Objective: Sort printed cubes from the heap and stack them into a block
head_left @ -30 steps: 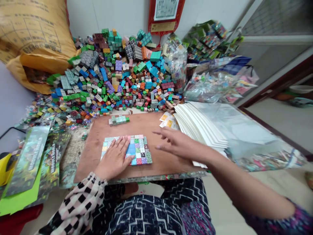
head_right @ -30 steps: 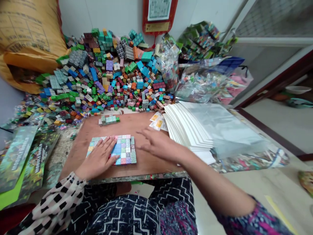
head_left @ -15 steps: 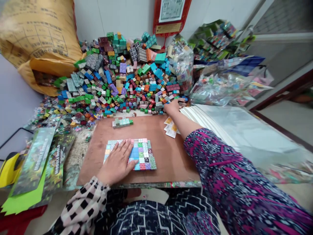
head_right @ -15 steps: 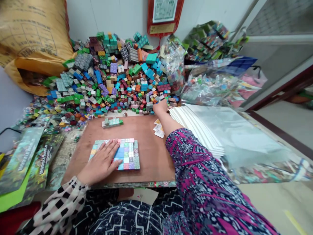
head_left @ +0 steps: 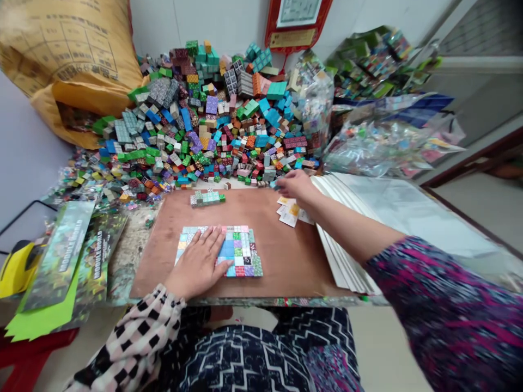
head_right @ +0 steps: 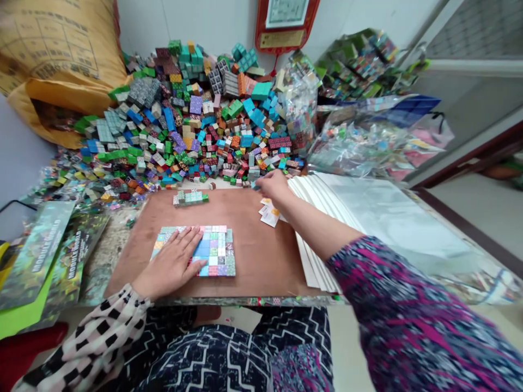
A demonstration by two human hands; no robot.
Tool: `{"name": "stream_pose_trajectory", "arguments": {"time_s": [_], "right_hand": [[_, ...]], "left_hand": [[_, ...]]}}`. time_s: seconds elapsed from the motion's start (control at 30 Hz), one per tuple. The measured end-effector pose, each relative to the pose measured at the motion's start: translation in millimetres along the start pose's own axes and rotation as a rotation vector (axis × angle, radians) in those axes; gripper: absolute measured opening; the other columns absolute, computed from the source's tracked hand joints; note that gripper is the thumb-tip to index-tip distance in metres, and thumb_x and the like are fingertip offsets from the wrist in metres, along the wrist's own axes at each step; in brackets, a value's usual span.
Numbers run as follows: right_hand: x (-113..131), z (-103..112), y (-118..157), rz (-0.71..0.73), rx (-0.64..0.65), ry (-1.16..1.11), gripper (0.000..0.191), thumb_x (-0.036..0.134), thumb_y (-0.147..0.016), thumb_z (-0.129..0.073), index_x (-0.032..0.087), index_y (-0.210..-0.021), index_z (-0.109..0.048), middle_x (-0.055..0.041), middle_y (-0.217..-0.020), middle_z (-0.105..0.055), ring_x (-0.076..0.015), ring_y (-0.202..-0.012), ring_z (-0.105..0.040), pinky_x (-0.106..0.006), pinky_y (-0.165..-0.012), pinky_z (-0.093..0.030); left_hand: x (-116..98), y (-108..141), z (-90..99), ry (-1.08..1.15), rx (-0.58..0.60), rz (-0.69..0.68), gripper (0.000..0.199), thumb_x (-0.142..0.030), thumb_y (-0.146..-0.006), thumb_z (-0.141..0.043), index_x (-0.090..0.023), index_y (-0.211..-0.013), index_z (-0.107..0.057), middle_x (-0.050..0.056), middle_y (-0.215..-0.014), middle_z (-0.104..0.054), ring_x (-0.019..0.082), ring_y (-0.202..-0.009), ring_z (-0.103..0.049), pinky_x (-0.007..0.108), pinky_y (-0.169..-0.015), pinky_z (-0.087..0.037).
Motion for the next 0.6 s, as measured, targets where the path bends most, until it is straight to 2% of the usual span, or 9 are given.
{"name": "stream_pose_trajectory", "arguments": {"time_s": [0.07, 0.13, 0.23, 0.3, 0.43, 0.6], "right_hand": [[-7, -25, 44, -0.076, 0.266, -0.065, 0.031, 0.023, -0.065, -0.078, 0.019, -0.084, -0.054, -0.0020, -0.066, -0.063, -0.0137, -0.057, -0.058, -0.023, -0.052, -0.045], [-13, -45, 89, -0.134, 0.460, -0.115, 0.031, 0.018, -0.063, -0.079, 0.019, -0.083, -0.056, -0.0005, -0.065, -0.063, -0.0116, -0.057, -0.058, -0.021, -0.051, -0.044], [-25, -60, 131, -0.222, 0.545, -0.199, 0.024, 0.014, -0.066, -0.076, 0.019, -0.079, -0.056, 0.0005, -0.064, -0.063, -0.0100, -0.055, -0.056, -0.020, -0.051, -0.043], [-30, -66, 143, -0.249, 0.550, -0.235, 0.021, 0.014, -0.069, -0.073, 0.019, -0.078, -0.055, 0.0008, -0.065, -0.064, -0.0098, -0.056, -0.056, -0.019, -0.051, -0.043], [-31, -78, 144, -0.233, 0.565, -0.256, 0.014, 0.013, -0.075, -0.069, 0.020, -0.075, -0.056, 0.0031, -0.064, -0.062, -0.0088, -0.055, -0.055, -0.018, -0.052, -0.042], [-29, -91, 147, -0.144, 0.636, -0.129, 0.018, 0.015, -0.082, -0.061, 0.021, -0.065, -0.059, 0.0046, -0.055, -0.055, -0.0080, -0.049, -0.048, -0.020, -0.049, -0.039]], "left_hand": [[1, 0, -0.1, -0.006, -0.010, -0.002, 0.077, -0.064, -0.097, -0.018, -0.011, -0.151, -0.028, 0.012, -0.158, -0.028, 0.029, -0.148, -0.025, 0.053, -0.122, -0.026], [1, 0, -0.2, -0.015, -0.025, -0.005, 0.077, -0.065, -0.097, -0.018, -0.011, -0.152, -0.028, 0.012, -0.158, -0.029, 0.029, -0.148, -0.025, 0.053, -0.122, -0.026], [1, 1, -0.7, -0.017, -0.044, -0.014, 0.077, -0.065, -0.097, -0.019, -0.012, -0.151, -0.029, 0.012, -0.157, -0.031, 0.029, -0.147, -0.027, 0.052, -0.122, -0.027], [2, 1, -0.7, -0.018, -0.058, -0.019, 0.076, -0.064, -0.097, -0.020, -0.012, -0.151, -0.029, 0.012, -0.157, -0.031, 0.029, -0.147, -0.027, 0.051, -0.122, -0.027], [2, 1, -0.1, -0.019, -0.072, -0.021, 0.075, -0.064, -0.097, -0.022, -0.013, -0.152, -0.029, 0.012, -0.157, -0.031, 0.028, -0.147, -0.027, 0.051, -0.122, -0.026], [1, 0, -0.6, -0.025, -0.055, -0.024, 0.076, -0.064, -0.097, -0.018, -0.012, -0.152, -0.028, 0.013, -0.157, -0.030, 0.029, -0.147, -0.027, 0.051, -0.121, -0.027]]}}
Point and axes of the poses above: each hand's wrist, its own y-axis away from the middle knuckle, its own z-axis out of the back of the hand, x = y × z, the point moved 9 cm from there along -y, towards the middle knuckle
